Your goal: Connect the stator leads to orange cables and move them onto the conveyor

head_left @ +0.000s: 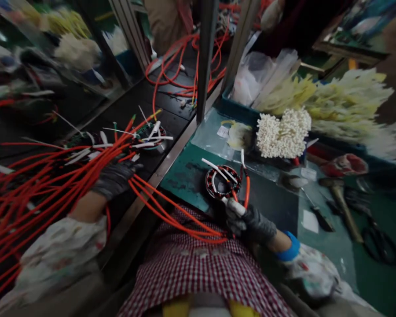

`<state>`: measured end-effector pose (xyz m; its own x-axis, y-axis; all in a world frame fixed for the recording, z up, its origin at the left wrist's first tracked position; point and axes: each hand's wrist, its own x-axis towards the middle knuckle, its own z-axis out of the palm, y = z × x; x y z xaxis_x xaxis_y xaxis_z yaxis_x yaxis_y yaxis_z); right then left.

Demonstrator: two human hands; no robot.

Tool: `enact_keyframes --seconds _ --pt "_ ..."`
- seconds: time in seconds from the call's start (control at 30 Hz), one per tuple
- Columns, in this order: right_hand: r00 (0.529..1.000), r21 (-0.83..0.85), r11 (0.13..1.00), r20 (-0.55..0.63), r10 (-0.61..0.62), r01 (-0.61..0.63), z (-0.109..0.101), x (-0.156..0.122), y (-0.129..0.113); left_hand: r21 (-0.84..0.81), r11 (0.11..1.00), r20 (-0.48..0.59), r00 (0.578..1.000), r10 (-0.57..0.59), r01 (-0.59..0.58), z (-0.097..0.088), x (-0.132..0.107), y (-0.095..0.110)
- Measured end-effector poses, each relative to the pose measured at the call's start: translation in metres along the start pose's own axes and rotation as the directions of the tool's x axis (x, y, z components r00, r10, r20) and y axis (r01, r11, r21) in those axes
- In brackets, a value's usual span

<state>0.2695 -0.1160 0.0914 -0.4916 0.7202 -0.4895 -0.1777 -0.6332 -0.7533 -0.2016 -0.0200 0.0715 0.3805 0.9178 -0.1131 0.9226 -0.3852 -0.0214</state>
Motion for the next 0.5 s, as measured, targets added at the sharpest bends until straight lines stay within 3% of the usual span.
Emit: enact_keyframes --seconds 0.1,0.17,0.27,0.4,0.5 --pt "0.977 -0.143 0.981 -0.15 -0.15 0.128 0.001 -0.008 0.017 0.033 0.999 0.067 0.998 0.016 -0.018 -0.011 -0.013 0.028" --pt "0.952 -0.152 0.973 -0.228 -0.203 0.171 0.002 -0.016 0.036 0.038 0.998 0.114 0.992 0.047 -0.052 -0.016 -0.015 0.042" --pt "0.935 -0.161 0.97 -0.274 -0.224 0.185 0.002 -0.024 0.062 0.044 0.995 0.175 0.982 0.076 -0.085 -0.016 -0.011 0.048" --pt "0.967 -0.175 0.969 -0.152 -0.203 0.176 -0.002 -0.027 0.075 0.055 0.998 0.185 0.983 0.008 -0.019 -0.01 -0.009 0.036" --pt "0.985 -0.202 0.964 0.032 -0.17 0.173 -0.011 -0.027 0.074 -0.046 0.999 0.096 0.995 0.013 -0.009 -0.002 -0.014 0.027"
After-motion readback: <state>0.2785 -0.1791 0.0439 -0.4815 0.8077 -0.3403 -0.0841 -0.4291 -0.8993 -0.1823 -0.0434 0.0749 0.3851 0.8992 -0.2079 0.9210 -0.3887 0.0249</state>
